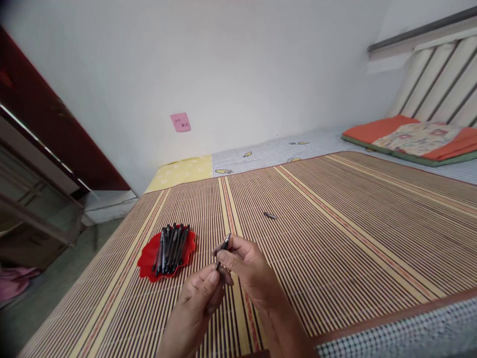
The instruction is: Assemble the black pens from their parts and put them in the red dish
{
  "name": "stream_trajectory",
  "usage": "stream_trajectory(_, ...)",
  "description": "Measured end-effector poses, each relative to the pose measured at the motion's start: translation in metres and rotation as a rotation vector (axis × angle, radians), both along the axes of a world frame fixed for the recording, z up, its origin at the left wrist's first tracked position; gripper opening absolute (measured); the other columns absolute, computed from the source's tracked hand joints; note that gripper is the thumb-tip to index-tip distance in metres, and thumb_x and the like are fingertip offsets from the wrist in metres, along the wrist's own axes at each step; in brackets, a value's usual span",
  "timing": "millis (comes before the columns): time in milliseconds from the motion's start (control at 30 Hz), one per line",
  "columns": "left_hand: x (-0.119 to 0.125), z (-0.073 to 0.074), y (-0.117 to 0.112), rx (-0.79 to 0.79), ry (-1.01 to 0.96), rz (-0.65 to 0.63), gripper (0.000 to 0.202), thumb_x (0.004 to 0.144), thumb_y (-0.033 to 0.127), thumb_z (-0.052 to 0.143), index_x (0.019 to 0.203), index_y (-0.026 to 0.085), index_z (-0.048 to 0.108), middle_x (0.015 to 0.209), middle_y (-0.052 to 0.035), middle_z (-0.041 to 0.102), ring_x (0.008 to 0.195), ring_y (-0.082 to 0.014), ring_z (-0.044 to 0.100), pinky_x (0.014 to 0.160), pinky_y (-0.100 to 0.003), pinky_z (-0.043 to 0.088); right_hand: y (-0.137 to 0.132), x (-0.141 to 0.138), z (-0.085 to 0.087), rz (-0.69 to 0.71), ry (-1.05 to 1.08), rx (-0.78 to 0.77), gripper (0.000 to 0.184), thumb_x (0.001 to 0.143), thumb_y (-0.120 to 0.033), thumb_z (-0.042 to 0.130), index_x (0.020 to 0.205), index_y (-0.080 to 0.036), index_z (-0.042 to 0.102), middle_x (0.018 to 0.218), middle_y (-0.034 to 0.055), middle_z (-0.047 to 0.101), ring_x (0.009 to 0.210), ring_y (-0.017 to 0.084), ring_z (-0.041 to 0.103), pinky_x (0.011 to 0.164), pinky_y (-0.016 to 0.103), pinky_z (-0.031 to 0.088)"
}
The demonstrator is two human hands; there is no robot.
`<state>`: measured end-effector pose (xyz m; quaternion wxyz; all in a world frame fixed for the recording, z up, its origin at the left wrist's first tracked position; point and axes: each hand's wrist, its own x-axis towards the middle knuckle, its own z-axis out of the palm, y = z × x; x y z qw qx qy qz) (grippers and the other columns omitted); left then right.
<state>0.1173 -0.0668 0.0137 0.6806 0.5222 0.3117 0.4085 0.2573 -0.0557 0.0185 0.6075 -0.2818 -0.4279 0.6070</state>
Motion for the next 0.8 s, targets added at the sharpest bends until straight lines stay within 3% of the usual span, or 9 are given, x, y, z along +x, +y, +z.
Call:
stream_trajectory(167, -0.001, 0.012, -0.001, 0.258, 0.292, 0.193, 0.03, 0.093, 0.043, 0.056, 0.091, 0.017, 0.07, 0.068, 0.0014, 0.043, 0.063, -0.012, 0.036, 0.062, -0.023, 0.034, 0.003, 0.0, 0.003, -0.057, -0.043, -0.026, 0.02, 0.082, -0.036, 0.074, 0.086, -0.017, 0.07, 0.071, -0.0016, 0.055, 0.061, 0.009, 0.047, 0.057, 0.022, 0.04)
stream_trajectory(267, 0.0, 0.013, -0.002, 0.169, 0.279, 0.14, 0.035, 0.093, 0.048, 0.054, 0.089, 0.016, 0.069, 0.061, 0.0036, 0.036, 0.056, -0.0107, 0.029, 0.053, -0.022, 0.026, 0.002, 0.011, 0.003, -0.08, -0.085, -0.037, 0.021, 0.086, -0.037, 0.07, 0.098, -0.019, 0.072, 0.075, -0.0006, 0.057, 0.063, 0.01, 0.048, 0.062, 0.025, 0.043)
stream_trajectory(367, 0.0, 0.009, -0.002, 0.047, 0.206, 0.044, 0.039, 0.094, 0.051, 0.053, 0.087, 0.015, 0.067, 0.056, 0.0063, 0.027, 0.051, -0.0097, 0.022, 0.048, -0.023, 0.018, 0.001, 0.025, 0.002, -0.192, -0.074, -0.02, 0.025, 0.09, -0.041, 0.065, 0.106, -0.021, 0.072, 0.081, 0.0011, 0.059, 0.07, 0.012, 0.052, 0.07, 0.027, 0.045)
stream_trajectory(600, 0.0, 0.006, -0.003, 0.049, 0.239, -0.032, 0.039, 0.095, 0.05, 0.052, 0.091, 0.015, 0.067, 0.058, 0.0065, 0.027, 0.052, -0.0103, 0.022, 0.048, -0.024, 0.016, -0.001, 0.035, 0.004, -0.264, -0.182, 0.008, 0.014, 0.087, -0.035, 0.069, 0.093, -0.022, 0.07, 0.079, -0.0004, 0.058, 0.071, 0.013, 0.052, 0.069, 0.027, 0.044)
stream_trajectory(800, 0.003, 0.015, -0.006, 0.296, 0.447, 0.128, 0.036, 0.094, 0.048, 0.052, 0.096, 0.018, 0.073, 0.065, 0.0007, 0.046, 0.061, -0.0144, 0.039, 0.058, -0.025, 0.03, -0.002, 0.034, 0.011, -0.343, -0.305, 0.077, 0.022, 0.087, -0.036, 0.069, 0.074, -0.021, 0.061, 0.07, -0.003, 0.052, 0.065, 0.012, 0.045, 0.061, 0.025, 0.038)
